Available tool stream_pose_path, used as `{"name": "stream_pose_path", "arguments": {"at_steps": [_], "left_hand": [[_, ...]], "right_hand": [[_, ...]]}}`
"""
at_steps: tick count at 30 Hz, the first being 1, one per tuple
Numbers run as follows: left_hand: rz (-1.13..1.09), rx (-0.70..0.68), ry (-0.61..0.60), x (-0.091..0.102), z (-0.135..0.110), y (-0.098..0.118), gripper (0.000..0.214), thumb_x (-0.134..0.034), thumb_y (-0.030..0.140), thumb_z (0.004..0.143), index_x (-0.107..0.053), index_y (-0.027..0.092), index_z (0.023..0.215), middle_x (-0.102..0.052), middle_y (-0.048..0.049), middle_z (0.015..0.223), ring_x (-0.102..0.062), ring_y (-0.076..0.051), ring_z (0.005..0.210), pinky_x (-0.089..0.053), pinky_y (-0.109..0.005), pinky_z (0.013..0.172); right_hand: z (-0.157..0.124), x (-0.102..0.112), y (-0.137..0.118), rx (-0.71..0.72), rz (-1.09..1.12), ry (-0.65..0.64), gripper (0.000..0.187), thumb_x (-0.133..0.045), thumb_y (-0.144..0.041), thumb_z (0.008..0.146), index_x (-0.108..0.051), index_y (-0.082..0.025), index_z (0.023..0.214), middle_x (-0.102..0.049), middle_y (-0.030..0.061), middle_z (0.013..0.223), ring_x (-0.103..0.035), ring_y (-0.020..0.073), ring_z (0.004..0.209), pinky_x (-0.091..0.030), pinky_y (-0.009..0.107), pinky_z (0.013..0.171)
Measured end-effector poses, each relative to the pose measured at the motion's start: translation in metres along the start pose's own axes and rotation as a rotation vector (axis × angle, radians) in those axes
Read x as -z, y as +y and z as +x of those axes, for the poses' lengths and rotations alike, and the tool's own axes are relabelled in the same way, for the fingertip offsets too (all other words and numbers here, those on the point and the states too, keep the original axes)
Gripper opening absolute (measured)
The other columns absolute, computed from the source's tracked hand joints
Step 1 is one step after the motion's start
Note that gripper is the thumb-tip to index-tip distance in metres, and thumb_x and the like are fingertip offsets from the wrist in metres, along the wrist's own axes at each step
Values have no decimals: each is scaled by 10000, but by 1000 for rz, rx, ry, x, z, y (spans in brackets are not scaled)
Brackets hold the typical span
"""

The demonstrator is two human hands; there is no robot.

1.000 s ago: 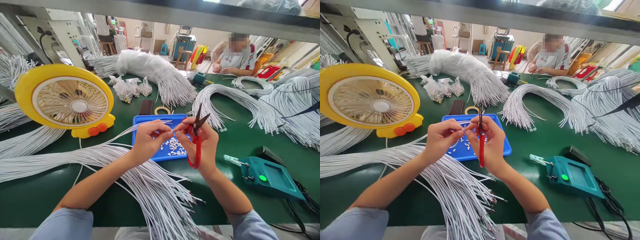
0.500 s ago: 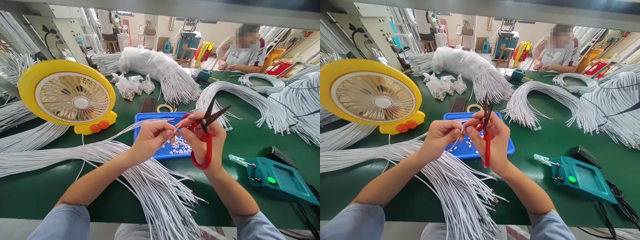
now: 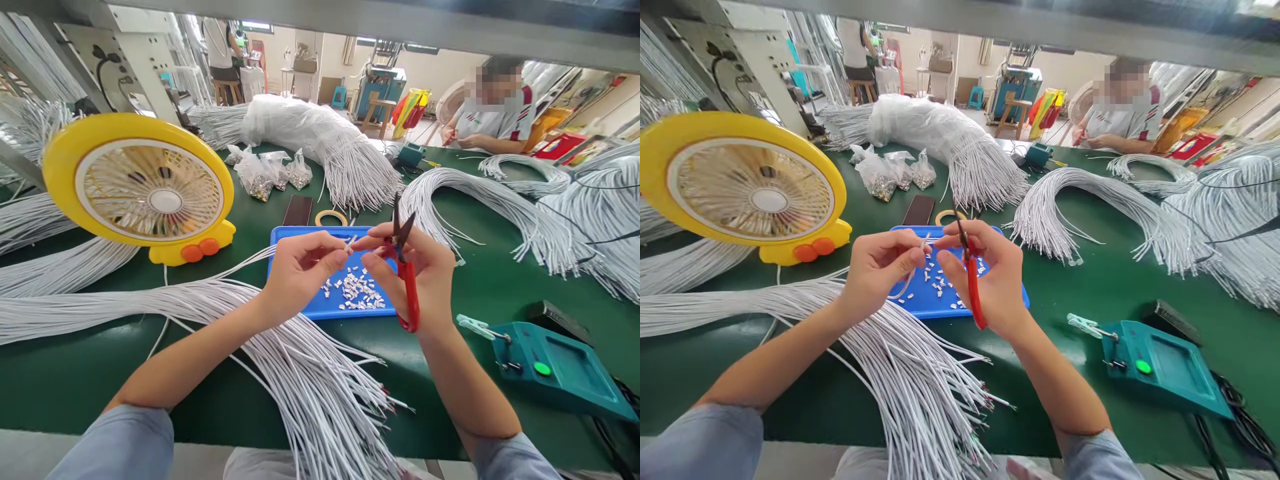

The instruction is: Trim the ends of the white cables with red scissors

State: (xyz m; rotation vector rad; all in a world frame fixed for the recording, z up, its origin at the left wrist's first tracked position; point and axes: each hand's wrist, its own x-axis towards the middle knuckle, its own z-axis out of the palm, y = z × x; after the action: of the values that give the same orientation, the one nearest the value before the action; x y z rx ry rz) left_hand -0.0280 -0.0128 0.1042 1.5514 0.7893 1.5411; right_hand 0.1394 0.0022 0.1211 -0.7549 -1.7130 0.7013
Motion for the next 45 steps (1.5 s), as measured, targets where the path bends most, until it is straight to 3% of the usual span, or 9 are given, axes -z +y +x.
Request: {"name": "stream_pose_path", "arguments": {"at_steps": [3, 6, 10, 31, 45], "left_hand": [[10, -39, 55, 4, 1, 1, 124, -661, 261, 864, -722, 157, 833, -639, -6, 683, -488, -44, 540, -395, -148, 468], [73, -101, 65, 6, 1, 1, 98, -665, 230, 859, -732, 158, 856, -628, -13, 706, -503, -52, 575, -398, -155, 481], [134, -209, 58, 7, 0, 1, 106, -651, 191, 867, -749, 161, 895, -604, -20, 721, -490, -56, 598, -378, -161, 482], [233, -408, 18, 7, 4, -5, 152, -648, 63, 828, -739, 147, 916, -679, -46, 769, -582, -88, 674, -467, -178, 559], [237, -311, 7, 8, 1, -4, 96, -642, 107, 840, -730, 139, 860, -653, -34, 729, -545, -85, 619, -429, -184, 514]], "right_hand": [[0, 2, 1, 112, -203, -2, 248, -711, -162, 760, -650, -227, 992, -727, 20, 923, -647, 145, 777, -516, 296, 687], [-1, 2, 2, 195, -384, -44, 210, -688, -169, 769, -658, -224, 970, -704, 13, 850, -598, 153, 756, -510, 313, 687], [-1, 0, 5, 266, -499, -86, 222, -685, -180, 774, -668, -226, 991, -691, 9, 820, -580, 165, 754, -504, 316, 678], [-1, 1, 8, 287, -531, -131, 269, -683, -156, 764, -674, -207, 1028, -687, 23, 834, -569, 175, 807, -513, 315, 710], [-2, 0, 8, 248, -509, -186, 276, -673, -150, 760, -677, -203, 1030, -700, 14, 843, -570, 174, 798, -518, 318, 690]]}}
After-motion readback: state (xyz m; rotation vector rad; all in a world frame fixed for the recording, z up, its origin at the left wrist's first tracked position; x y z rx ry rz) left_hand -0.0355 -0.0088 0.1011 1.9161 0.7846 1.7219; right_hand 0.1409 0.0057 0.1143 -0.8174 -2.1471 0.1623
